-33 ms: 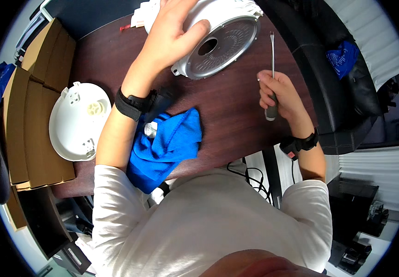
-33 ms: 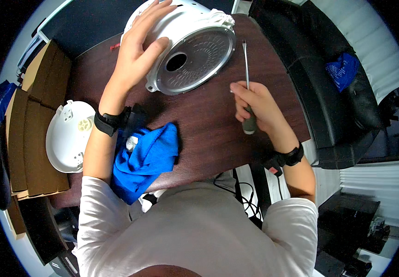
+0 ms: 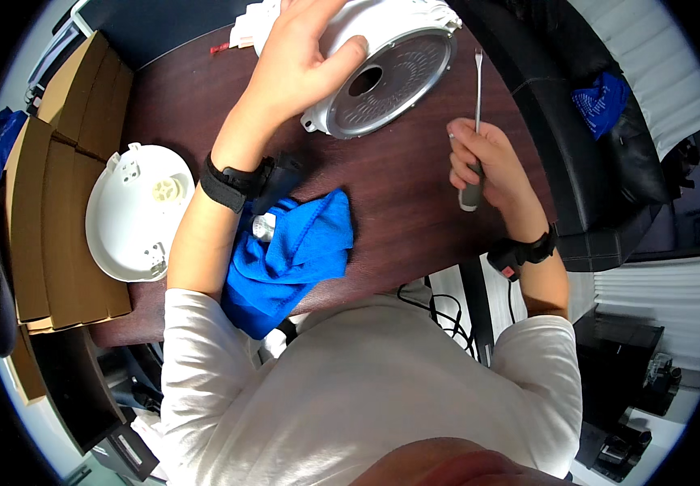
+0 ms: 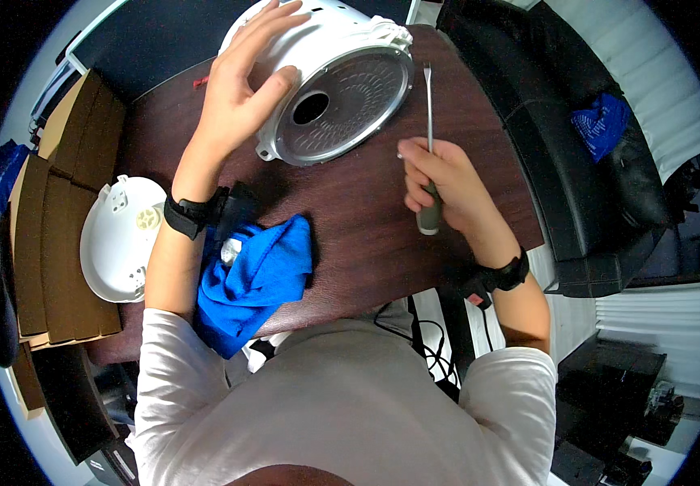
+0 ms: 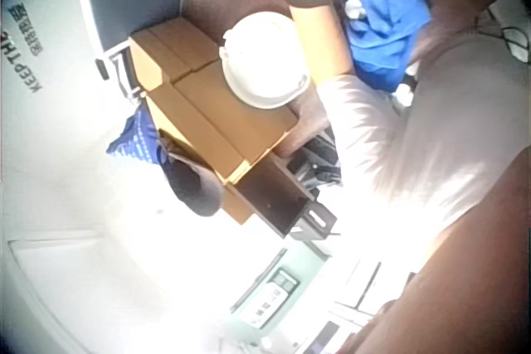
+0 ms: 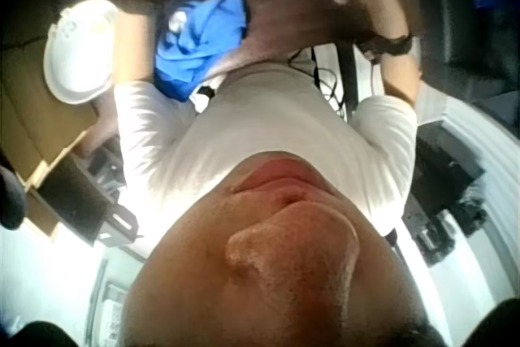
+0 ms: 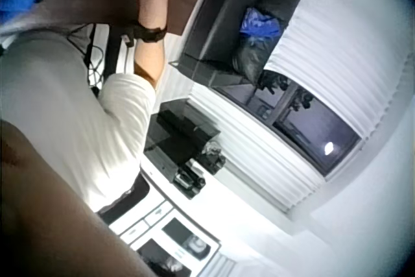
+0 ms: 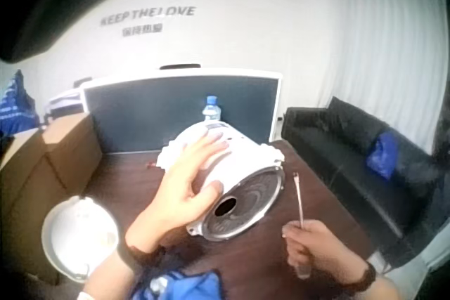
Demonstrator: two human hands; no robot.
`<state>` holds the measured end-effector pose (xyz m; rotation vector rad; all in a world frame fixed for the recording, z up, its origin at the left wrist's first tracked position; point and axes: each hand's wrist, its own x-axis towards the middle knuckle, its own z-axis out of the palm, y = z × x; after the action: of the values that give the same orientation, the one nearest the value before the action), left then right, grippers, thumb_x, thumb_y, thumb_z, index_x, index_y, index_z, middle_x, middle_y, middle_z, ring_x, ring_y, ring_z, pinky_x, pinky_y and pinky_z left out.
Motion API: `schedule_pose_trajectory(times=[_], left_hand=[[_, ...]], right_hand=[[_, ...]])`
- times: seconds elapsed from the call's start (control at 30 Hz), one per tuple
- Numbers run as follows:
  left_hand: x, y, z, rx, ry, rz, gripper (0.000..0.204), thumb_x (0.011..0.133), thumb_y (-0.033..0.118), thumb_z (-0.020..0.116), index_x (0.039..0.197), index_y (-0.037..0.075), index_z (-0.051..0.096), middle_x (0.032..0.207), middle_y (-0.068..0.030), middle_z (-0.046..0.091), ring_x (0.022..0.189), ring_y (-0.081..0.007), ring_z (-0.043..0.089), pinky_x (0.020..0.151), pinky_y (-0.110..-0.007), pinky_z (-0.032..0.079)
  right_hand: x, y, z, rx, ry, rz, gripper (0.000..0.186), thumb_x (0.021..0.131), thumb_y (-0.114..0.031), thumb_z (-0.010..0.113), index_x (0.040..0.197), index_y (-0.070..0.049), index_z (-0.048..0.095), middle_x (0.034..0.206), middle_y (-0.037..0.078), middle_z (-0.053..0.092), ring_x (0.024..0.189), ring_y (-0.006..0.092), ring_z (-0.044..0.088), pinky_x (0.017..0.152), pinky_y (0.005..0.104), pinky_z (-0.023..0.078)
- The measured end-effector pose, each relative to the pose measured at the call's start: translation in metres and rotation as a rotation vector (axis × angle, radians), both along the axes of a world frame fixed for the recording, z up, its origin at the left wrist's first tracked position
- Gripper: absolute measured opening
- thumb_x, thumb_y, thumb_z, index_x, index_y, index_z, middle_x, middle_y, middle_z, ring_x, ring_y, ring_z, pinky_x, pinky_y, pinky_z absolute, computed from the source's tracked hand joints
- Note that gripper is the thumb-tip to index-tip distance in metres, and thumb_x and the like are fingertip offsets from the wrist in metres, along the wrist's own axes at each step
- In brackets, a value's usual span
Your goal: The person uses a screwdriver to repeatedly loosen and remove screws from the base of a white appliance. The screws are placed on the table as they are removed. The person continues this process throughout the clip.
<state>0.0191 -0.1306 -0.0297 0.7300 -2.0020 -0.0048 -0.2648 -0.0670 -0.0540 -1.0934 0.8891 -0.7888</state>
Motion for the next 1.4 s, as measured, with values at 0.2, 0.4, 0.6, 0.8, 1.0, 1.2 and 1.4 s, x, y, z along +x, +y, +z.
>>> schedule_pose_trajectory(times=[0.2, 0.4, 0.6, 0.8, 1.0, 1.2, 1.4], left_hand=[[-0.017, 0.033, 0.031, -0.037, -0.056, -0.102, 0.022, 0.077, 0.01, 0.065, 0.097, 0.003, 0.067, 0.115, -0.0125, 0.064, 0.118, -0.029, 0.055, 0.099, -0.039, 0.042], [-0.026, 0.034, 0.027, 0.094, -0.1, -0.166, 0.029, 0.076, 0.007, 0.07, 0.104, 0.003, 0.064, 0.115, -0.0138, 0.063, 0.119, -0.0297, 0.054, 0.1, -0.038, 0.041], [-0.033, 0.024, 0.008, 0.078, -0.114, -0.01, 0.05, 0.078, 0.011, 0.07, 0.126, 0.008, 0.054, 0.137, -0.0149, 0.049, 0.128, -0.0329, 0.045, 0.104, -0.041, 0.038], [-0.046, 0.021, -0.009, 0.101, -0.138, 0.173, 0.076, 0.076, 0.022, 0.074, 0.142, 0.013, 0.039, 0.149, -0.0189, 0.03, 0.14, -0.0375, 0.025, 0.111, -0.044, 0.029], [-0.051, 0.016, -0.021, 0.071, -0.169, 0.206, 0.08, 0.077, 0.013, 0.069, 0.147, 0.014, 0.03, 0.153, -0.0197, 0.021, 0.142, -0.0409, 0.017, 0.112, -0.046, 0.027], [-0.05, 0.02, -0.021, 0.104, -0.144, 0.211, 0.078, 0.078, 0.004, 0.062, 0.147, 0.014, 0.029, 0.153, -0.0216, 0.019, 0.142, -0.0397, 0.015, 0.114, -0.046, 0.023], [-0.046, 0.037, 0.009, 0.102, -0.284, 0.162, 0.078, 0.076, 0.0, 0.058, 0.147, 0.012, 0.028, 0.15, -0.0242, 0.024, 0.141, -0.0402, 0.02, 0.114, -0.044, 0.024]], right_hand=[[0.045, -0.013, 0.021, -0.156, -0.254, 0.096, 0.027, 0.098, -0.027, 0.053, 0.078, -0.01, 0.047, 0.061, -0.004, 0.04, 0.045, 0.0065, 0.042, 0.048, 0.0253, 0.041], [0.062, -0.027, 0.025, -0.164, -0.371, 0.104, 0.025, 0.097, -0.029, 0.054, 0.084, -0.009, 0.049, 0.061, -0.004, 0.039, 0.045, 0.0068, 0.042, 0.049, 0.0264, 0.041], [0.049, -0.043, 0.002, -0.178, -0.427, 0.082, 0.022, 0.097, -0.029, 0.055, 0.091, -0.008, 0.051, 0.062, -0.004, 0.038, 0.045, 0.0066, 0.041, 0.049, 0.0265, 0.04], [0.038, -0.048, -0.005, -0.185, -0.417, 0.012, 0.021, 0.097, -0.029, 0.055, 0.089, -0.009, 0.051, 0.063, -0.005, 0.039, 0.047, 0.0062, 0.041, 0.05, 0.0263, 0.04], [0.031, -0.056, -0.008, -0.2, -0.435, -0.014, 0.021, 0.097, -0.028, 0.054, 0.088, -0.01, 0.05, 0.063, -0.005, 0.039, 0.048, 0.0058, 0.041, 0.051, 0.0263, 0.04], [0.029, -0.057, -0.007, -0.221, -0.42, -0.023, 0.022, 0.097, -0.029, 0.054, 0.085, -0.011, 0.049, 0.063, -0.005, 0.039, 0.049, 0.0056, 0.041, 0.052, 0.0264, 0.04], [0.023, -0.054, -0.001, -0.346, -0.416, -0.068, 0.024, 0.097, -0.03, 0.055, 0.087, -0.009, 0.05, 0.062, -0.004, 0.037, 0.048, 0.007, 0.041, 0.051, 0.0266, 0.04]])
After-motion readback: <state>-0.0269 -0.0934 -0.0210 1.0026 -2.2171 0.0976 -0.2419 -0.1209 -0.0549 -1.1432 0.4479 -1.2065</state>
